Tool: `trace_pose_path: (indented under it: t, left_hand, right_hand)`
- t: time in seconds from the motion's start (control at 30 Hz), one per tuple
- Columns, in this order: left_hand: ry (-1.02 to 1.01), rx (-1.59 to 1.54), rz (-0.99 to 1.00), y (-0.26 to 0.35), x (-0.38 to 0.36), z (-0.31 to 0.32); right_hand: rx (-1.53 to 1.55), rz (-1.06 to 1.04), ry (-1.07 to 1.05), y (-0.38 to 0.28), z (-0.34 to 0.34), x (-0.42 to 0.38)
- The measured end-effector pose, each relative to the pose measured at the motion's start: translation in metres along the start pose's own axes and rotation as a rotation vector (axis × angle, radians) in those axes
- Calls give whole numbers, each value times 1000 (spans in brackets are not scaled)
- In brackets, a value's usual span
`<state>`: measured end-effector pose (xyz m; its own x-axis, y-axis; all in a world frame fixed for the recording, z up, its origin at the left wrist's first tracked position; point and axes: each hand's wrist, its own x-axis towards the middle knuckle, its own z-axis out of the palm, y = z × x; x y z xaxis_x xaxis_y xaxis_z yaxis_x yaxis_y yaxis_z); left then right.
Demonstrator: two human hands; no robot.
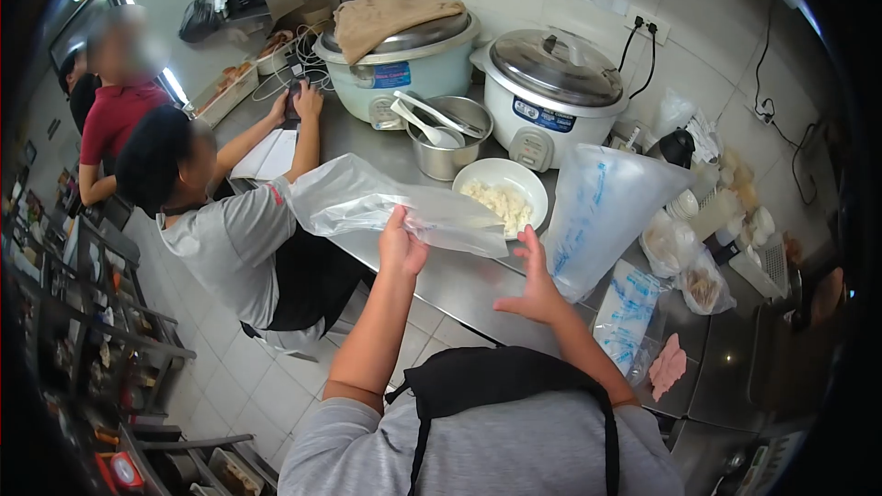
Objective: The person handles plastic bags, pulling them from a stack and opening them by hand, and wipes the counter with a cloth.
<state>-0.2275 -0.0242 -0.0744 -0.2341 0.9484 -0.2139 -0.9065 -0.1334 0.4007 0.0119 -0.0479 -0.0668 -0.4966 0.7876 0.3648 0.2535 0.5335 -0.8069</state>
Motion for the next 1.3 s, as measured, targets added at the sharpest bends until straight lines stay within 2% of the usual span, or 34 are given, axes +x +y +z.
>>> trace_pose_path:
  t: [0.1,0.2,0.3,0.4,0.5,0.6,0.67,0.7,0.8,0.83,0.9,0.93,1.0,1.1,1.2,1.3]
  left_hand:
    - [17,17,-10,-16,-4,-2]
    - [2,61,-13,-26,-13,-8]
    - [55,79,19,-30,-26,-12]
    - [112,117,51,-30,-40,-17]
    - [92,272,100,-41,-36,-58]
    - [64,418,-463,-26,-74,-52]
    - [-320,872,-845,-17,-73,-97]
    - [-376,1127,-839,-4,-94,-69]
    - [-745,1111,-706,14,-109,-32]
    - [-653,1074,-654,14,-107,-23]
    - [-466,1187,-359,1,-97,-12]
    - [-373,1238,-209,-7,-93,-9]
    - [-328,1239,-174,-21,-91,-9]
    - [-300,1224,-124,-43,-89,-20]
    - [-266,1207,-32,-52,-87,-30]
    - [-242,1162,136,-55,-84,-33]
  right_hand:
    - [20,45,81,-21,7,7]
    - [1082,615,184,-7,4,21]
    - [1249,697,-107,7,3,21]
    - [1112,839,-158,12,12,11]
    - [720,707,-22,32,25,3]
    - [204,622,-1,40,21,3]
    - [147,526,10,48,21,-2]
    - [119,484,19,51,22,-4]
    - [215,392,-20,50,35,-6]
    - [201,346,-32,45,40,-6]
    - [174,248,-50,26,48,-3]
    - [93,272,-100,13,48,-1]
    - [-71,312,-191,-9,46,4]
    - [-131,138,-144,-4,51,2]
    - [-94,23,-143,5,56,2]
    - [120,56,-103,2,59,1]
